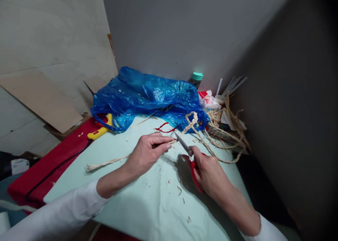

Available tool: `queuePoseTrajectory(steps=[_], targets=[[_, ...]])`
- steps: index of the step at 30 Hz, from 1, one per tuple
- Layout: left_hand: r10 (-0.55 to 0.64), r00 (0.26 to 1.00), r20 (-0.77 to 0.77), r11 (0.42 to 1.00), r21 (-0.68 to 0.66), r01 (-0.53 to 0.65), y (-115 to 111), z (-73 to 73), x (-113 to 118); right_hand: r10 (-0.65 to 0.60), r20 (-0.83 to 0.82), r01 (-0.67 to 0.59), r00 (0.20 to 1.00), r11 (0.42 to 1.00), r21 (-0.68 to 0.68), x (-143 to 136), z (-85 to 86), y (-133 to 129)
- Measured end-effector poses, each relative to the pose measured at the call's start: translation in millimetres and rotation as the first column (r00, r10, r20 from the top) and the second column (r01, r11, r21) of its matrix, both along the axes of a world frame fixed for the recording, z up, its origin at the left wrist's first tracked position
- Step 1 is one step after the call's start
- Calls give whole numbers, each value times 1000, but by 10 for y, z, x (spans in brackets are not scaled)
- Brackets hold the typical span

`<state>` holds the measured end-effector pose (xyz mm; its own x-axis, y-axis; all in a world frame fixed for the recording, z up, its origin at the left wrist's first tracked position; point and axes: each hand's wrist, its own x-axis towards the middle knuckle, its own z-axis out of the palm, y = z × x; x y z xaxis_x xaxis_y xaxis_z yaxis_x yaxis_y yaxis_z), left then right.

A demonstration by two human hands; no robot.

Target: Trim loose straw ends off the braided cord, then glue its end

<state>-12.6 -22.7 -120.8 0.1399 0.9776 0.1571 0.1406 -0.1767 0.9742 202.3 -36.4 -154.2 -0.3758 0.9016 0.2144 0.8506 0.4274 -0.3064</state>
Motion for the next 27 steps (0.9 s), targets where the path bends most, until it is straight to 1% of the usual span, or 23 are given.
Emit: queuePoseTrajectory(steps=[2,4,6,8,11,14,17,19,21,24,27], targets=[[-6,997,81,998,-63,11,35,-17,-10,-1,-62,0,998,1000,-15,32,40,25],[3,992,128,995,-104,10,92,-44,-29,-16,-139,13,990,1000,-24,67,94,54],[4,986,170,991,-131,19,168,-60,-60,-42,-204,37,978,999,-28,96,142,81],[-10,978,208,990,-139,40,251,-36,-100,-59,-249,50,967,998,-40,111,168,102],[-44,965,258,988,-130,80,365,106,-164,-58,-303,39,951,997,-70,118,162,117],[-83,947,311,986,-112,124,452,326,-205,-53,-371,19,927,995,-95,130,155,116],[-130,924,361,981,-87,172,511,515,-208,-59,-473,-1,879,992,-125,139,199,118],[-164,909,384,974,-82,211,534,590,-183,-85,-563,-3,822,988,-154,126,266,129],[-201,896,397,962,-92,257,538,634,-131,-122,-660,0,741,983,-182,84,373,149],[-257,879,402,939,-111,326,492,687,-11,-152,-794,-3,589,982,-190,-44,616,195],[-317,859,401,912,-119,392,386,762,116,-115,-897,-6,428,992,-130,-221,902,266]])
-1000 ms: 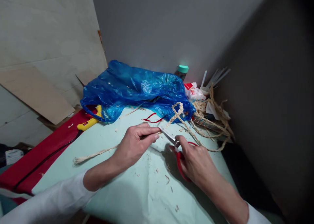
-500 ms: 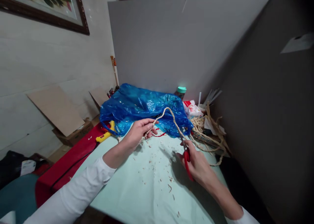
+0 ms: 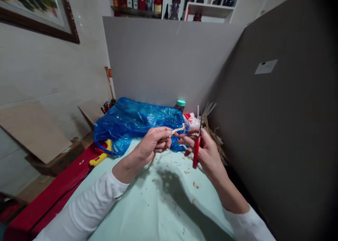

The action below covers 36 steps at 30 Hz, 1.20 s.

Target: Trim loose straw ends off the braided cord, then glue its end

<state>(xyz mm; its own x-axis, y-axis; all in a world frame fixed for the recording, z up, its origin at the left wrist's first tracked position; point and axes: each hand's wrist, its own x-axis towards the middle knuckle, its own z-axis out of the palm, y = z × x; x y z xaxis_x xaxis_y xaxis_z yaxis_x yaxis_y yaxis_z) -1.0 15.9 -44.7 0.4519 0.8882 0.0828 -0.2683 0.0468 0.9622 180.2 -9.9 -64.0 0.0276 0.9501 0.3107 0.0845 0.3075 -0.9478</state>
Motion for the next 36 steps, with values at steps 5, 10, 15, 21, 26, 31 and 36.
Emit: queuePoseTrajectory(steps=[5,10,15,21,26,31,36], targets=[[-61,998,7,998,32,61,-159,137,69,-13,-199,31,980,996,87,-205,317,100],[-32,999,-42,990,137,38,-193,223,4,-66,-310,109,948,986,125,-160,469,49],[-55,997,-61,987,145,63,-254,273,-29,-90,-294,140,951,978,154,-61,540,-39],[36,999,5,998,45,-36,-294,311,-54,-294,131,241,947,918,315,87,581,-95],[122,990,76,992,6,-123,-201,292,-41,-352,650,23,673,889,458,120,513,-75],[155,979,135,987,13,-158,-159,261,-70,-498,844,-12,198,860,511,13,392,26],[174,971,161,985,-9,-175,-162,279,-97,-550,830,-33,95,832,554,-27,347,68]])
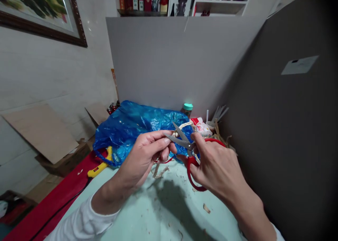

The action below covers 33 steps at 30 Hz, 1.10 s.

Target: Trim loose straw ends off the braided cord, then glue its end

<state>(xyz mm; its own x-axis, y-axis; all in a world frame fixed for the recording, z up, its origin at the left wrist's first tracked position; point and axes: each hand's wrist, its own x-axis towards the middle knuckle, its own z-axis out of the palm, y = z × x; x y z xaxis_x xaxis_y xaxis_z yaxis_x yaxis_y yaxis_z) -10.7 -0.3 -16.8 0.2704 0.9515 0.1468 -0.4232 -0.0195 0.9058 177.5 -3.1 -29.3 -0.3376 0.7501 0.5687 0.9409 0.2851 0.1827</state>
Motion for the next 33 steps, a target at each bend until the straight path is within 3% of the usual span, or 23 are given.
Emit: queuePoseTrajectory(steps=[5,10,16,29,31,33], targets=[[-12,995,-95,1000,21,14,-27,14,13,-35,3,35,999,998,55,-8,-33,20],[19,986,-168,997,72,-7,-50,19,-9,13,-26,-12,1000,1000,19,1,-60,44],[35,982,-188,996,83,-20,-55,59,-23,50,-30,-51,998,998,-28,16,-59,48],[17,984,-177,998,60,-7,-86,9,-24,223,-11,-223,975,974,38,22,-115,84],[-23,992,-126,999,32,27,-84,2,-10,246,-106,-247,964,969,-3,25,-70,53],[-66,995,-69,998,-10,66,-86,-6,6,257,-337,-298,906,952,-74,27,-15,17]])
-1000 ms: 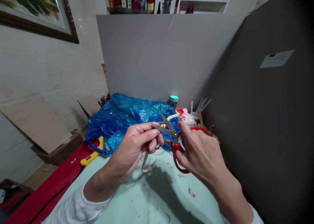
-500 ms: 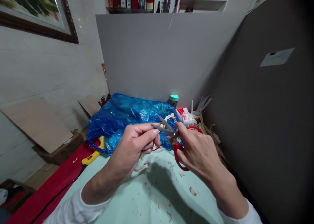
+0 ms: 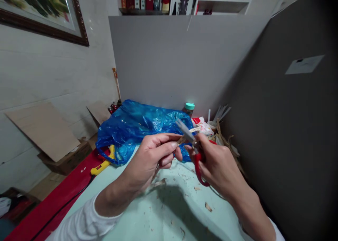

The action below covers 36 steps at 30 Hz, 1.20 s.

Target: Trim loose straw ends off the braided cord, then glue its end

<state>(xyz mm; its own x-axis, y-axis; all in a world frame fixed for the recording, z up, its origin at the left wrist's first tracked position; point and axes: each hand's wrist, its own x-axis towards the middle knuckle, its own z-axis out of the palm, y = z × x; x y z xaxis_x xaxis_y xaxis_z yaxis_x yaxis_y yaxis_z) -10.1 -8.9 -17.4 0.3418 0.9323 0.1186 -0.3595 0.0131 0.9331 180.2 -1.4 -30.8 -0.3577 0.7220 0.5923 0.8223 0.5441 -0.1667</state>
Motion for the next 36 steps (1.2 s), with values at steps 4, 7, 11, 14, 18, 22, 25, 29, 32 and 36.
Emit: queuePoseTrajectory(steps=[4,7,11,14,18,22,25,29,32,36], targets=[[-17,999,-35,1000,7,17,-19,4,23,-15,-503,-118,864,965,-232,31,85,-50],[45,989,-141,997,75,-35,-39,24,28,-48,-602,-160,797,944,-287,95,118,-64],[337,884,-323,906,367,-211,-53,35,25,-106,-500,-72,860,943,-324,203,179,-105],[563,746,-354,731,635,-250,-36,25,10,-105,-462,-24,880,964,-265,275,234,-162],[640,674,-370,637,745,-197,3,24,-21,-55,-558,-6,828,994,-107,300,263,-216],[613,636,-470,661,746,-86,3,37,-46,41,-728,-179,685,977,-113,172,258,-225],[535,661,-526,695,719,10,-4,38,-51,105,-771,-364,628,916,-171,36,242,-202],[369,704,-607,821,568,59,6,47,-43,112,-762,-464,638,846,-264,-57,181,-134],[263,753,-603,889,455,53,21,48,-47,79,-801,-512,594,805,-300,-55,145,-84],[77,848,-525,951,294,96,52,14,-63,32,-842,-591,538,727,-349,-26,145,-44]])
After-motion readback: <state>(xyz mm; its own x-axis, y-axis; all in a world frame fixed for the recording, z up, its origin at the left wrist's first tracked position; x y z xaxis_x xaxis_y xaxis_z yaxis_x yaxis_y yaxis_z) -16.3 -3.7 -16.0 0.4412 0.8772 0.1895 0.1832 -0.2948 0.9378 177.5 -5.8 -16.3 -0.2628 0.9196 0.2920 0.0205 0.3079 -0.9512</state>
